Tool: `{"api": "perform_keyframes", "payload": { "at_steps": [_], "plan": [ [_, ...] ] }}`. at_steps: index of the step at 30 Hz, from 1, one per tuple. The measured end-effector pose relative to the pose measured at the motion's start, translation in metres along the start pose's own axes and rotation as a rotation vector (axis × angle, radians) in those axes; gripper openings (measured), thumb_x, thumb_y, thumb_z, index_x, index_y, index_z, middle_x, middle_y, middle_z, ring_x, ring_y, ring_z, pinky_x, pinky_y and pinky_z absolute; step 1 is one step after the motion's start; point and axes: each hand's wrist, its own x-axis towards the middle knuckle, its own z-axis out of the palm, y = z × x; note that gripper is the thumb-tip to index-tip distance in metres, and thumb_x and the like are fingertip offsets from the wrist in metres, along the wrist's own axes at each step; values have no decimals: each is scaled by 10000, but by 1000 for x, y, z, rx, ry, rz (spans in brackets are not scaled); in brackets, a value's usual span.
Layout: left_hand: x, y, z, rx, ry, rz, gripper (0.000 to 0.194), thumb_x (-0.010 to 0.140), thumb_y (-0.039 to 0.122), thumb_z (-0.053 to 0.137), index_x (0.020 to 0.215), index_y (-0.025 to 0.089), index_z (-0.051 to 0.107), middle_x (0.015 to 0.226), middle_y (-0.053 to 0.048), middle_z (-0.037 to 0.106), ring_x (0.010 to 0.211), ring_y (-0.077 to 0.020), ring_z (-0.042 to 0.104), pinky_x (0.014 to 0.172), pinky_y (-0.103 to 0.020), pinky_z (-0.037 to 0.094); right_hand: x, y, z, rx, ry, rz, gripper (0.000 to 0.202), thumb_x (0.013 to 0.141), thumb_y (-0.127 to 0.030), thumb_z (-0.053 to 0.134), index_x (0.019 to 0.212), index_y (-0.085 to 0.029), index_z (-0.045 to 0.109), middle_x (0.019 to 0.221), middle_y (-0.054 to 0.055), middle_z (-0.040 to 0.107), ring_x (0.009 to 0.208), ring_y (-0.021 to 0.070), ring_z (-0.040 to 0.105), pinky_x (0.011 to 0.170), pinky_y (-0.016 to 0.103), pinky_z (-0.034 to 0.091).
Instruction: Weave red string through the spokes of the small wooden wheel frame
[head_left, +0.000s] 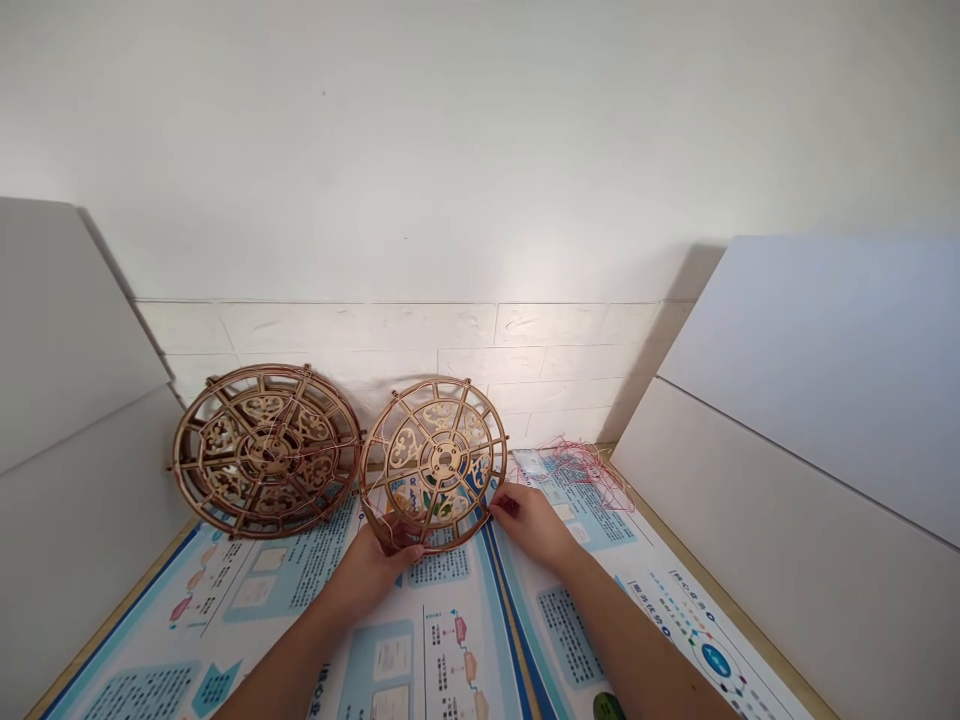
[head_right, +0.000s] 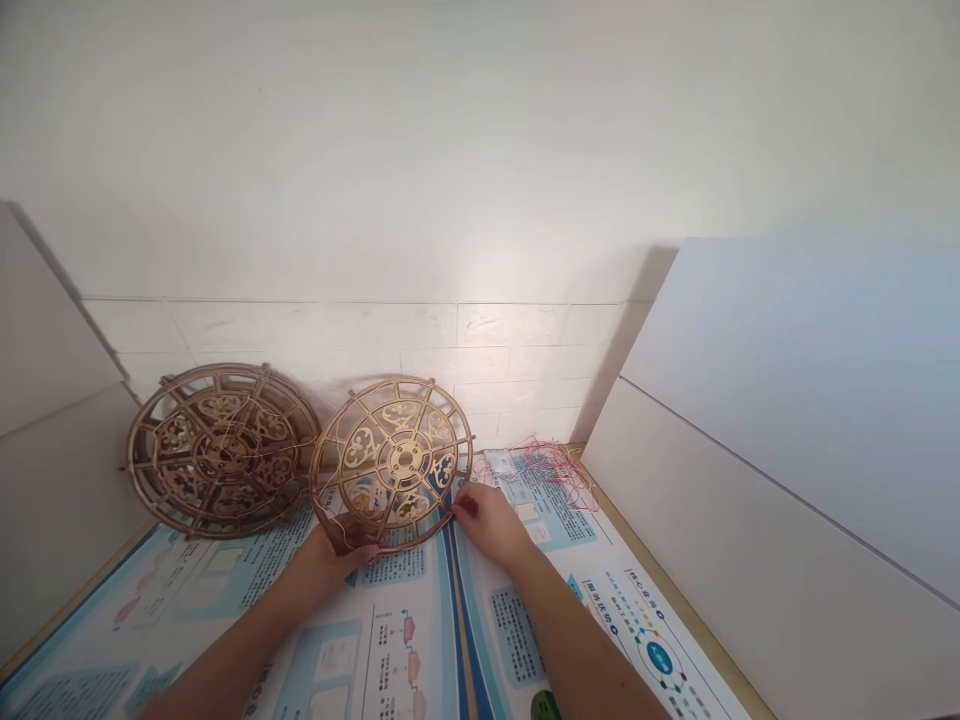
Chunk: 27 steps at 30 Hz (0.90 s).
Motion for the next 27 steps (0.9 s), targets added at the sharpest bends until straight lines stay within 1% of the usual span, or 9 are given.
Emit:
{"api": "perform_keyframes", "payload": {
  "at_steps": [3, 7, 10, 13, 17, 20, 24, 26, 27],
  "plan": [
    [0, 2, 1, -23, -10, 2, 417, 715, 413, 776, 1055, 183, 702, 995, -115, 742, 1009, -306, 683, 915, -416, 530, 0, 0, -1, 37, -16, 2, 124, 869, -270, 578, 843, -192, 671, 812, 24, 668, 755, 183, 609, 686, 290, 443],
    [-1, 5, 3, -54, 3, -10, 451, 682, 442, 797, 1033, 176, 699, 1003, -123, 740, 1007, -313, 682, 906, -424, 534, -1, 0, -1, 45, -35, 32, 85, 818, -250, 625, 845, -190, 680, 797, 22, 659, 747, 187, 599, 674, 292, 442],
    [-2, 6, 3, -46, 7, -16, 463, 680, 457, 796, 1033, 173, 698, 997, -121, 738, 1007, -311, 682, 908, -423, 531, 0, -2, -1, 27, -18, 41, 81, 817, -247, 620, 815, -192, 679, 783, 20, 652, 738, 186, 587, 670, 295, 432],
    [-2, 6, 3, -59, -13, -8, 450, 697, 437, 786, 1047, 169, 694, 1000, -120, 739, 1016, -307, 680, 919, -421, 524, 0, -4, 0, 32, -3, 42, 85, 816, -249, 618, 795, -193, 678, 789, 22, 657, 742, 186, 590, 679, 296, 429],
    [-3, 6, 3, -81, -19, -4, 420, 718, 395, 773, 1069, 180, 688, 1055, -115, 740, 1055, -300, 671, 959, -424, 508, 2, -4, 0, 77, 28, 98, 102, 805, -276, 638, 776, -195, 693, 763, 24, 668, 729, 190, 596, 676, 296, 437],
    [-3, 10, 3, -96, -21, -25, 448, 703, 383, 785, 1092, 190, 677, 1091, -115, 738, 1088, -306, 664, 971, -435, 506, 3, -2, 0, 85, 53, 137, 115, 792, -302, 663, 756, -200, 702, 769, 26, 685, 739, 195, 613, 675, 296, 448],
    [-3, 14, 3, -123, -47, -17, 464, 682, 403, 800, 1074, 186, 678, 1107, -120, 737, 1111, -318, 660, 983, -452, 503, 5, 0, 2, 95, 67, 131, 109, 780, -301, 671, 755, -200, 704, 753, 22, 690, 726, 192, 622, 674, 296, 463],
    [-3, 13, 2, -112, -43, -1, 483, 680, 418, 802, 1083, 180, 679, 1114, -124, 734, 1114, -319, 659, 981, -455, 504, 4, 1, 2, 108, 64, 117, 102, 771, -296, 678, 752, -199, 705, 747, 24, 690, 736, 193, 631, 685, 298, 475],
    [-2, 11, 2, -108, -42, 5, 492, 680, 422, 803, 1088, 179, 678, 1114, -124, 733, 1114, -319, 659, 975, -453, 506, 3, 0, 1, 118, 49, 117, 104, 772, -299, 678, 755, -200, 704, 748, 25, 689, 714, 190, 630, 665, 295, 478]
  ]
}}
